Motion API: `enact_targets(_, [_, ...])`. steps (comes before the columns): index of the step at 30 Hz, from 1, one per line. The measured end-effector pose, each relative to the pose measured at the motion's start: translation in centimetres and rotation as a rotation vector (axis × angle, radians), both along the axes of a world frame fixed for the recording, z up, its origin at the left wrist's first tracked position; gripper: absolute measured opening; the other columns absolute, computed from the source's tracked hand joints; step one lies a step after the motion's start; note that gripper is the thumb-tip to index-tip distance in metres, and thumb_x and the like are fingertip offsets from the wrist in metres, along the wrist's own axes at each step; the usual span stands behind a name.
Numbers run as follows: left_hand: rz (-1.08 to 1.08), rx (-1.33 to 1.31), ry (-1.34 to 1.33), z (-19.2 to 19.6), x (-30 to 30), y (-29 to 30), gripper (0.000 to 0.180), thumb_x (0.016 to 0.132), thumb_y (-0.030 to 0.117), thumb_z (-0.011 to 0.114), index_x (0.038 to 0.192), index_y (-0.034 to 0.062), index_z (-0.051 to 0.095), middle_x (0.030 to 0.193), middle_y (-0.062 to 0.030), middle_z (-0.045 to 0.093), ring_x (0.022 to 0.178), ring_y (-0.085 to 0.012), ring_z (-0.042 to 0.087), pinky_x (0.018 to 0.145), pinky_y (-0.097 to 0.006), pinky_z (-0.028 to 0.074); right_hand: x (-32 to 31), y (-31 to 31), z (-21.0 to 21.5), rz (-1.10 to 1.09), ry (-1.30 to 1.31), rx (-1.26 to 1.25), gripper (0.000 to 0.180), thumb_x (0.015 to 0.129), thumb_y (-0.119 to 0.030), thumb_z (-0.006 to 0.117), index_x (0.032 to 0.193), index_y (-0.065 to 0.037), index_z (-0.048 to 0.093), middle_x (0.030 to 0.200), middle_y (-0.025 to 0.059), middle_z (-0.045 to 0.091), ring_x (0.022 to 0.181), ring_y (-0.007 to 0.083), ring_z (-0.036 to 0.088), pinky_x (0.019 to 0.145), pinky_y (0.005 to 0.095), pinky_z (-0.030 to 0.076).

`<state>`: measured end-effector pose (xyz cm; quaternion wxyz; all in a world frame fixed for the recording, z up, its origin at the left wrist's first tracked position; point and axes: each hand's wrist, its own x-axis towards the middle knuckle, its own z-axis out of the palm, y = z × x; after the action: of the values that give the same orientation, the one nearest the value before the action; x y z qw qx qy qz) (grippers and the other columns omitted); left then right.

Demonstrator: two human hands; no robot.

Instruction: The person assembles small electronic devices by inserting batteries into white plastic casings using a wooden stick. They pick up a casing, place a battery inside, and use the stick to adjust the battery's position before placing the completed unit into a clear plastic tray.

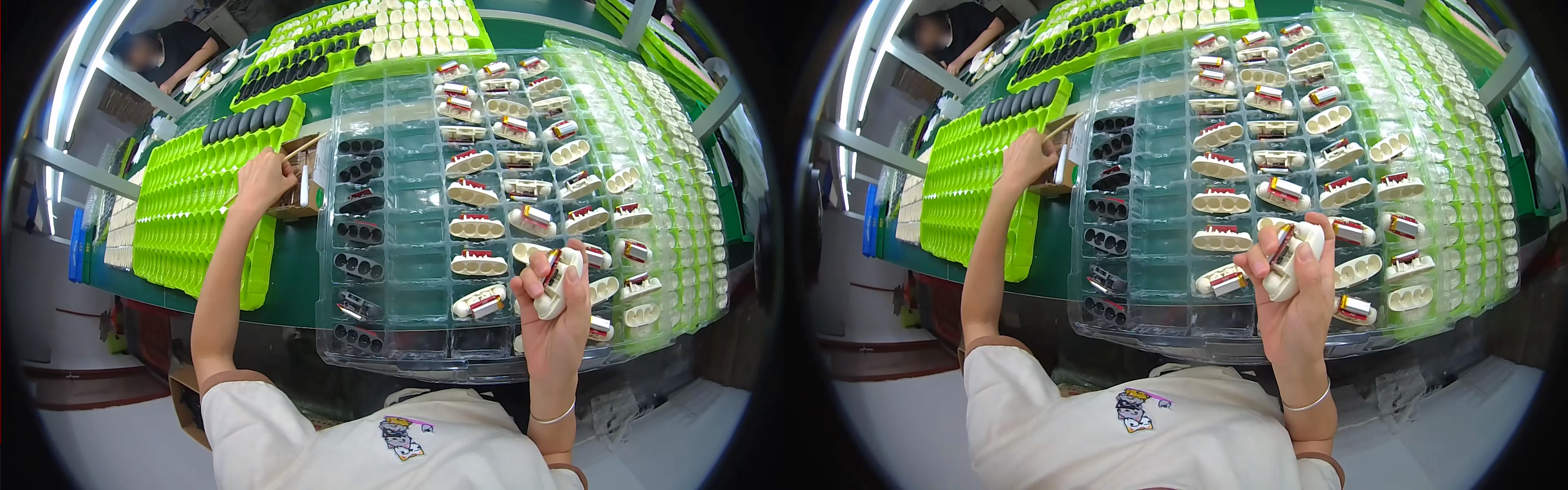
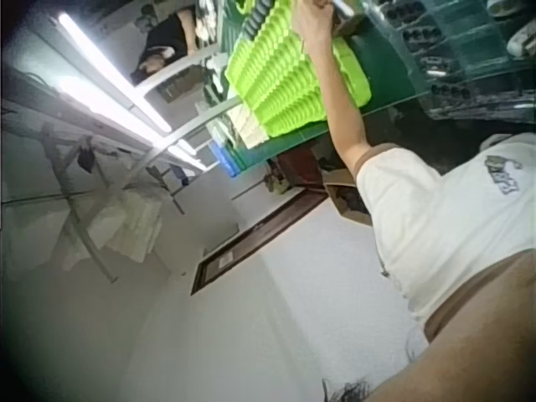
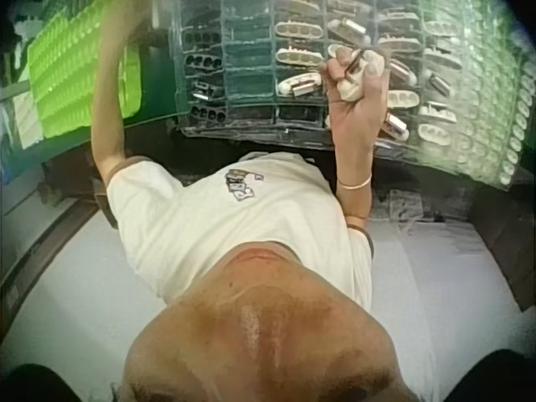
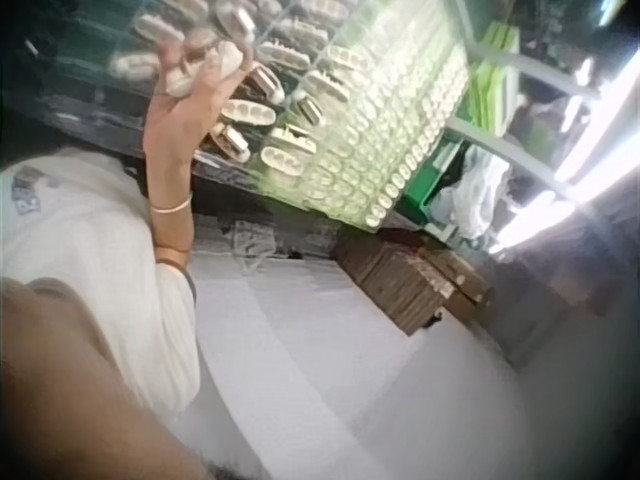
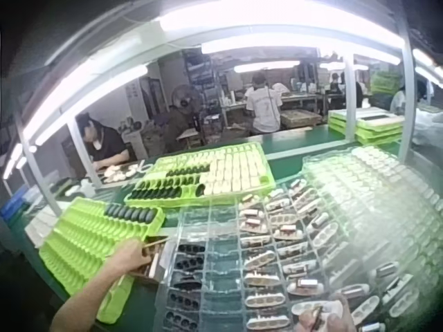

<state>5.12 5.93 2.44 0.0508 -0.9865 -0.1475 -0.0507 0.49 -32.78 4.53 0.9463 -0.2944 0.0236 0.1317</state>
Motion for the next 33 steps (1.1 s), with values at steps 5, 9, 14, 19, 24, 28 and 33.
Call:
enact_targets(5, [-0.029,-0.034,-0.017,0.4,-0.4,-0.4,0.015,0.059,0.021,0.061,0.059,0.0063,0.057,0.076,-0.0118,0.052,0.069,-0.0309,0.055,0.061,-0.040,0.044,0.1,0.2,0.0,0.012,0.060,0.060,0.026,0.087,-0.016,0.039,0.111,-0.013,0.032,0.083,0.0075,0.040,0.069,0.0120,0.045,0.077,0.0323,0.047])
enact_targets(9, [-0.040,-0.073,-0.140,0.2,-0.5,0.1,0.019,0.062,0.022,0.059,0.066,0.0050,0.054,0.076,-0.0124,0.052,0.071,-0.0307,0.054,0.062,-0.041,0.042,0.4,0.2,-0.3,-0.005,0.095,0.126,0.025,0.087,-0.016,0.037,0.111,-0.012,0.033,0.085,0.0081,0.041,0.070,0.0124,0.045,0.080,0.0332,0.046])
enact_targets(14, [-0.054,-0.228,-0.285,0.9,-0.4,0.3,0.018,0.066,0.017,0.059,0.071,0.0027,0.050,0.067,-0.0129,0.054,0.061,-0.0285,0.054,0.058,-0.035,0.042,0.7,0.0,-0.9,0.005,0.116,0.287,0.024,0.087,-0.015,0.039,0.111,-0.011,0.035,0.088,0.0092,0.043,0.075,0.0146,0.047,0.084,0.0348,0.044])
enact_targets(19, [-0.161,-0.167,-0.437,2.0,-1.3,0.6,0.016,0.074,0.018,0.059,0.080,0.0033,0.055,0.061,-0.0067,0.054,0.051,-0.0178,0.049,0.053,-0.029,0.040,0.9,-0.1,-1.0,0.035,0.150,0.351,0.021,0.088,-0.016,0.038,0.108,-0.012,0.035,0.089,0.0093,0.045,0.077,0.0158,0.048,0.085,0.0366,0.042])
enact_targets(24, [-0.127,-0.904,-0.408,6.9,-2.2,-13.6,0.013,0.076,0.014,0.060,0.074,0.0013,0.057,0.056,0.0040,0.046,0.052,-0.0009,0.040,0.046,-0.018,0.032,0.8,-0.3,-0.8,-0.060,0.161,0.344,0.018,0.088,-0.013,0.041,0.104,-0.009,0.039,0.088,0.0091,0.041,0.074,0.0145,0.046,0.086,0.0347,0.043])
enact_targets(28, [-0.495,-1.126,0.082,7.7,-3.7,-22.4,0.008,0.069,0.002,0.062,0.067,0.0015,0.054,0.062,0.0020,0.051,0.050,0.0001,0.037,0.044,-0.014,0.028,0.5,0.2,-0.4,-0.132,0.100,0.199,0.022,0.088,-0.017,0.038,0.109,-0.012,0.031,0.087,0.0078,0.045,0.077,0.0148,0.048,0.087,0.0371,0.041])
enact_targets(33, [-0.476,-1.398,0.285,5.8,-2.5,-26.6,0.006,0.068,-0.002,0.062,0.065,-0.0020,0.056,0.075,0.0004,0.053,0.053,-0.0001,0.040,0.044,-0.014,0.031,0.2,0.2,0.5,-0.276,0.087,-0.006,0.028,0.088,-0.015,0.039,0.113,-0.012,0.026,0.091,0.0076,0.044,0.079,0.0130,0.049,0.072,0.0270,0.044])
